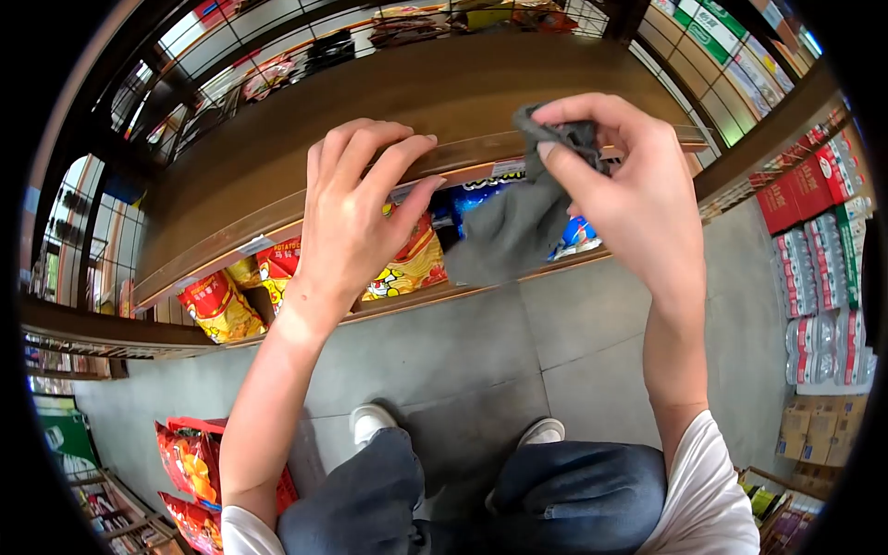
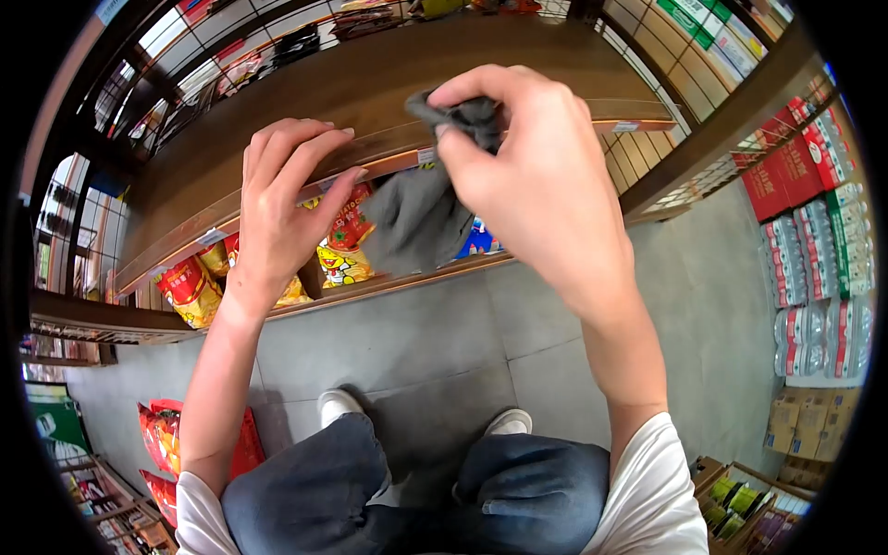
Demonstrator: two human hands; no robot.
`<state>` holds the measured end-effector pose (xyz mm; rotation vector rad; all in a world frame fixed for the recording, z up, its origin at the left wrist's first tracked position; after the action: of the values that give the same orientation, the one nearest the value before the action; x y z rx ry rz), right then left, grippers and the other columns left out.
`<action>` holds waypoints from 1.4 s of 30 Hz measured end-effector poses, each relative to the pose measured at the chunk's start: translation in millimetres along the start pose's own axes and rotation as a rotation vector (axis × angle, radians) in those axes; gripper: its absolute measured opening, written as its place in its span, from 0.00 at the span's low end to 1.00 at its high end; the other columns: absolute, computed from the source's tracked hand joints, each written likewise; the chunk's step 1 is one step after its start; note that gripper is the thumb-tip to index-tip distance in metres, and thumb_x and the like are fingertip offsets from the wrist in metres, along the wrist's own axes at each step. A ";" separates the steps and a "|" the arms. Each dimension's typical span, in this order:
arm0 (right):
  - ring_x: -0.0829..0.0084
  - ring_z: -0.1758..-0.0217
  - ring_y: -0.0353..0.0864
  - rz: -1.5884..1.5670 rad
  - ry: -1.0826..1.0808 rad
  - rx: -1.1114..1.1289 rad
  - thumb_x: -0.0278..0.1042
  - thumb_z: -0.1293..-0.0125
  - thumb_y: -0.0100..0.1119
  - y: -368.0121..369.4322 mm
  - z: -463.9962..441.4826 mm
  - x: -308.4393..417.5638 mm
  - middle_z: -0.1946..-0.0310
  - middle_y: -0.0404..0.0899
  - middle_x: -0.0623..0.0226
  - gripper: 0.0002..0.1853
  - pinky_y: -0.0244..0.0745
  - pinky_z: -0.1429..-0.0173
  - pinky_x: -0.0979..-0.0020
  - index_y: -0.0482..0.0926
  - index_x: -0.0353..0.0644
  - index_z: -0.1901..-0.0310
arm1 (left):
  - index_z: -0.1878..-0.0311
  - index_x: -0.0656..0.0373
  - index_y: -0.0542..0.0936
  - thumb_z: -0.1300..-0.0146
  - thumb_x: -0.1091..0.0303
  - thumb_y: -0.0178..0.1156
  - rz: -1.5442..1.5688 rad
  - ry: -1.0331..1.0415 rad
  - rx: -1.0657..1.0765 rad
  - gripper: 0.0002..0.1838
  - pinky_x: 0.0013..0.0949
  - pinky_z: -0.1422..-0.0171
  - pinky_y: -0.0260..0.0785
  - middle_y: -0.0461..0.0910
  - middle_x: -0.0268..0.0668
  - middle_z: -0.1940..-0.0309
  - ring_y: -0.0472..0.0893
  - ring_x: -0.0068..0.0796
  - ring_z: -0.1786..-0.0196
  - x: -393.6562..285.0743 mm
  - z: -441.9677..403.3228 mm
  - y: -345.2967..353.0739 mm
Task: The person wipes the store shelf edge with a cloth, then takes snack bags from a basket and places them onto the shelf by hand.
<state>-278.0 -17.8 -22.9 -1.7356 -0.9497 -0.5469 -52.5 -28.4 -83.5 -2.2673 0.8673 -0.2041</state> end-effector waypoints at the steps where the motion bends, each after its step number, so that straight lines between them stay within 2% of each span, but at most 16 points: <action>1: 0.83 0.69 0.80 -0.045 -0.090 0.046 0.25 0.38 0.64 5.1 1.2 -5.9 0.67 0.84 0.67 0.12 0.75 0.73 0.79 0.84 0.36 0.52 | 0.55 0.56 0.84 0.52 0.75 0.75 0.000 0.017 -0.006 0.18 0.42 0.41 0.69 0.80 0.35 0.53 0.77 0.41 0.46 1.0 0.3 -0.9; 2: 0.82 0.68 0.78 -0.113 -0.133 0.059 0.23 0.38 0.64 10.3 4.1 -7.5 0.67 0.82 0.68 0.11 0.75 0.70 0.78 0.84 0.36 0.53 | 0.55 0.56 0.84 0.52 0.75 0.75 -0.006 0.013 -0.005 0.18 0.42 0.41 0.69 0.80 0.35 0.53 0.77 0.41 0.46 3.3 1.2 -2.9; 4: 0.78 0.67 0.76 -0.051 -0.201 0.064 0.23 0.40 0.65 19.8 9.9 -12.2 0.64 0.81 0.67 0.11 0.75 0.68 0.76 0.84 0.36 0.54 | 0.61 0.57 0.84 0.54 0.75 0.76 -0.061 0.126 0.033 0.15 0.42 0.42 0.70 0.81 0.35 0.55 0.78 0.41 0.47 4.8 3.6 -5.1; 5: 0.76 0.67 0.74 -0.041 -0.208 0.076 0.23 0.41 0.65 24.1 12.9 -13.7 0.62 0.80 0.65 0.11 0.75 0.66 0.75 0.84 0.36 0.55 | 0.66 0.58 0.83 0.56 0.77 0.75 -0.053 0.103 0.023 0.13 0.42 0.43 0.71 0.82 0.35 0.55 0.78 0.41 0.47 5.2 3.6 -4.7; 6: 0.72 0.66 0.78 -0.055 -0.204 0.095 0.23 0.41 0.65 27.2 15.8 -13.2 0.62 0.80 0.62 0.11 0.76 0.64 0.73 0.84 0.36 0.55 | 0.66 0.58 0.83 0.56 0.77 0.75 -0.066 0.106 0.033 0.13 0.42 0.43 0.71 0.82 0.35 0.55 0.78 0.41 0.47 6.0 2.4 -3.0; 8: 0.50 0.54 0.80 -0.127 -0.177 0.129 0.22 0.44 0.64 35.8 21.1 -12.2 0.60 0.77 0.51 0.13 0.76 0.48 0.56 0.80 0.32 0.55 | 0.68 0.58 0.82 0.57 0.78 0.74 0.001 0.117 0.032 0.13 0.41 0.44 0.72 0.82 0.36 0.55 0.78 0.42 0.46 6.1 -0.2 3.0; 9: 0.50 0.54 0.80 -0.137 -0.168 0.121 0.22 0.44 0.64 39.7 22.5 -11.4 0.60 0.77 0.51 0.13 0.76 0.48 0.56 0.80 0.32 0.55 | 0.69 0.57 0.80 0.56 0.75 0.76 0.008 0.136 0.023 0.13 0.42 0.45 0.70 0.80 0.34 0.56 0.78 0.41 0.47 6.7 -2.3 5.1; 13: 0.49 0.55 0.81 -0.143 -0.209 0.038 0.19 0.44 0.65 52.5 24.7 -4.7 0.58 0.76 0.51 0.14 0.78 0.50 0.56 0.80 0.31 0.54 | 0.70 0.58 0.80 0.56 0.75 0.76 0.008 0.093 0.000 0.13 0.43 0.44 0.70 0.80 0.34 0.54 0.77 0.41 0.46 5.7 0.1 6.4; 16: 0.47 0.56 0.81 -0.143 -0.273 0.077 0.19 0.44 0.66 58.4 22.0 -3.5 0.57 0.75 0.50 0.15 0.79 0.50 0.56 0.80 0.30 0.54 | 0.69 0.58 0.81 0.56 0.76 0.75 -0.019 0.073 0.034 0.12 0.44 0.43 0.71 0.80 0.35 0.53 0.76 0.42 0.44 6.3 5.3 -1.2; 20: 0.48 0.54 0.80 -0.092 -0.272 0.004 0.18 0.46 0.67 64.2 17.8 -2.5 0.57 0.74 0.51 0.15 0.78 0.48 0.56 0.79 0.28 0.55 | 0.64 0.56 0.84 0.55 0.76 0.75 -0.042 0.058 0.009 0.13 0.44 0.41 0.70 0.80 0.34 0.51 0.75 0.43 0.42 1.8 11.6 -6.2; 22: 0.50 0.52 0.79 -0.007 -0.268 0.021 0.19 0.46 0.67 66.1 17.5 -7.0 0.57 0.74 0.51 0.15 0.77 0.47 0.56 0.79 0.28 0.55 | 0.63 0.57 0.87 0.56 0.80 0.75 -0.066 0.024 0.019 0.14 0.41 0.41 0.71 0.81 0.34 0.50 0.75 0.42 0.45 0.5 13.4 -3.9; 28: 0.51 0.50 0.78 0.079 -0.336 0.030 0.17 0.48 0.65 79.9 16.5 -13.8 0.57 0.73 0.50 0.13 0.78 0.46 0.58 0.78 0.27 0.59 | 0.62 0.58 0.87 0.55 0.80 0.75 -0.038 0.050 -0.002 0.14 0.38 0.44 0.72 0.84 0.32 0.54 0.77 0.38 0.48 5.5 17.7 0.1; 33: 0.50 0.52 0.79 0.080 -0.339 0.074 0.16 0.47 0.63 91.7 14.6 -5.3 0.58 0.73 0.48 0.11 0.78 0.46 0.57 0.78 0.26 0.61 | 0.63 0.58 0.86 0.56 0.80 0.74 0.013 0.032 -0.048 0.14 0.39 0.43 0.72 0.84 0.32 0.53 0.77 0.39 0.48 8.6 20.7 3.8; 38: 0.47 0.58 0.81 0.021 -0.291 0.069 0.17 0.47 0.64 82.6 8.9 -0.2 0.63 0.75 0.47 0.09 0.78 0.52 0.55 0.79 0.27 0.63 | 0.63 0.58 0.86 0.55 0.78 0.75 0.036 0.011 -0.074 0.14 0.40 0.43 0.70 0.85 0.31 0.54 0.77 0.39 0.48 10.0 21.7 4.1; 40: 0.47 0.60 0.82 0.129 -0.366 -0.047 0.16 0.47 0.64 76.3 8.8 -5.7 0.63 0.78 0.47 0.08 0.79 0.53 0.55 0.80 0.28 0.64 | 0.63 0.57 0.86 0.54 0.75 0.76 0.030 0.022 -0.076 0.13 0.39 0.44 0.69 0.85 0.30 0.54 0.77 0.38 0.48 9.5 20.5 3.5; 42: 0.47 0.60 0.83 0.176 -0.262 -0.026 0.16 0.47 0.64 69.1 5.4 -6.5 0.63 0.78 0.47 0.09 0.79 0.53 0.55 0.81 0.28 0.62 | 0.63 0.56 0.84 0.53 0.73 0.74 0.029 0.037 -0.105 0.12 0.43 0.44 0.66 0.83 0.28 0.56 0.77 0.36 0.49 11.7 22.8 6.7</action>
<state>-226.4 -25.4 -68.9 -1.9243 -0.9606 -0.2210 -38.8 -26.9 -106.1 -2.3529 0.9502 -0.1916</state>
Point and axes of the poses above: each hand's wrist, its own z-axis away from the middle knuckle, its own y-axis out of the palm, x = y × z, the point moved 1 cm from there along -z, towards the middle knuckle
